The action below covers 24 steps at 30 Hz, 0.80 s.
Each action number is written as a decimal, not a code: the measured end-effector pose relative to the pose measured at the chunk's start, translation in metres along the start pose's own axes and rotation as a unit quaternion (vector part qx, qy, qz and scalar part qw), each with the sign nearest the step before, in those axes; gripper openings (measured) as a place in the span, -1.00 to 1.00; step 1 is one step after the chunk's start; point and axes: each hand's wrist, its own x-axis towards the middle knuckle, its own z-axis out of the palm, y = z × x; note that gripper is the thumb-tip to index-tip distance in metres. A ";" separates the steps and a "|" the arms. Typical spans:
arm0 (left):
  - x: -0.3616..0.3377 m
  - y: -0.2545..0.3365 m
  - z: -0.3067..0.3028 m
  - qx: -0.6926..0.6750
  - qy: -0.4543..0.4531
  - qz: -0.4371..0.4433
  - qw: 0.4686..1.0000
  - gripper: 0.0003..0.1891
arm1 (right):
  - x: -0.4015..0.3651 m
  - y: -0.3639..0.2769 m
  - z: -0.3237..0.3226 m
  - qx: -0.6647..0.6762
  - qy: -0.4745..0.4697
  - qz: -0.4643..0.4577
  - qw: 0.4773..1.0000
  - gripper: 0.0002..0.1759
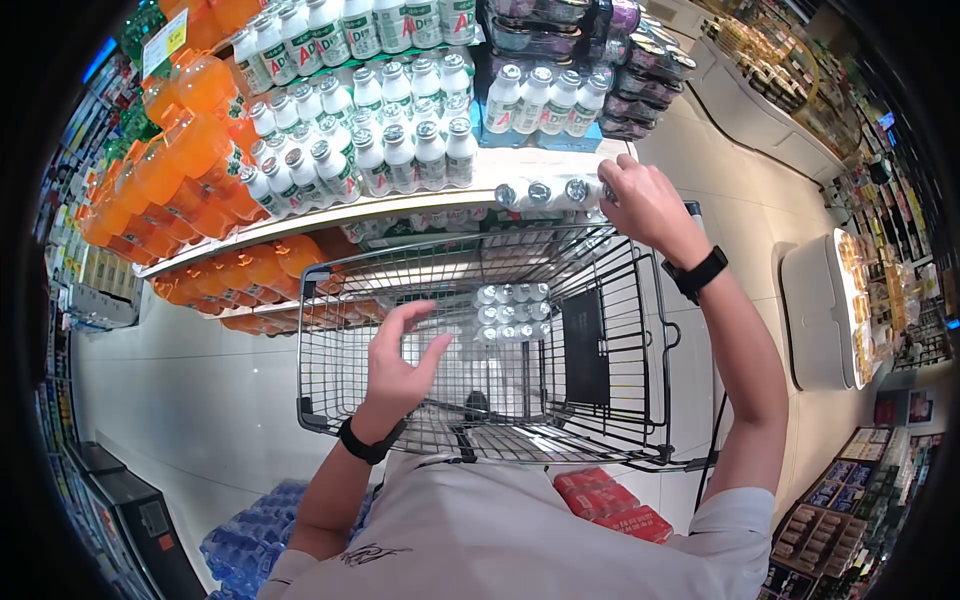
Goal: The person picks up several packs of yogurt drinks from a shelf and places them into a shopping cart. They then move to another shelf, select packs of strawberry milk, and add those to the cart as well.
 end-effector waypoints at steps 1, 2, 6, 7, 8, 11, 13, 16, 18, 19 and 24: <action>0.009 0.012 0.005 0.045 0.013 0.065 0.997 -0.50 | -0.008 -0.013 -0.006 -0.019 0.000 -0.004 1.000 -0.75; 0.019 0.026 0.008 0.084 0.002 0.100 0.991 -0.42 | -0.018 -0.026 -0.013 -0.015 -0.008 -0.007 1.000 -0.75; 0.036 0.051 0.039 0.186 -0.114 0.148 0.965 -0.17 | -0.064 -0.069 -0.012 0.039 -0.059 -0.015 0.997 -0.73; 0.035 0.050 0.047 0.198 -0.160 0.139 0.957 -0.12 | -0.075 -0.076 -0.005 0.080 -0.068 -0.017 0.994 -0.73; 0.029 0.044 0.055 0.227 -0.187 0.116 0.949 -0.06 | -0.086 -0.082 0.004 0.114 -0.080 -0.023 0.990 -0.73; 0.005 -0.015 0.076 0.293 -0.216 0.040 0.930 -0.17 | -0.121 -0.105 0.042 0.160 -0.123 -0.039 0.979 -0.72; -0.007 -0.051 0.071 0.266 -0.325 -0.003 0.908 -0.29 | -0.143 -0.117 0.080 0.199 -0.147 -0.031 0.968 -0.71; -0.045 -0.119 0.081 0.225 -0.398 0.004 0.889 -0.46 | -0.165 -0.129 0.136 0.212 -0.205 -0.011 0.956 -0.71; -0.064 -0.141 0.091 0.210 -0.426 0.010 0.880 -0.61 | -0.181 -0.131 0.178 0.215 -0.239 0.014 0.947 -0.70; -0.073 -0.153 0.099 0.219 -0.432 0.023 0.875 -0.64 | -0.189 -0.128 0.200 0.215 -0.248 0.028 0.944 -0.70; -0.102 -0.209 0.139 0.249 -0.451 0.005 0.857 -0.79 | -0.217 -0.118 0.305 0.222 -0.269 0.089 0.933 -0.68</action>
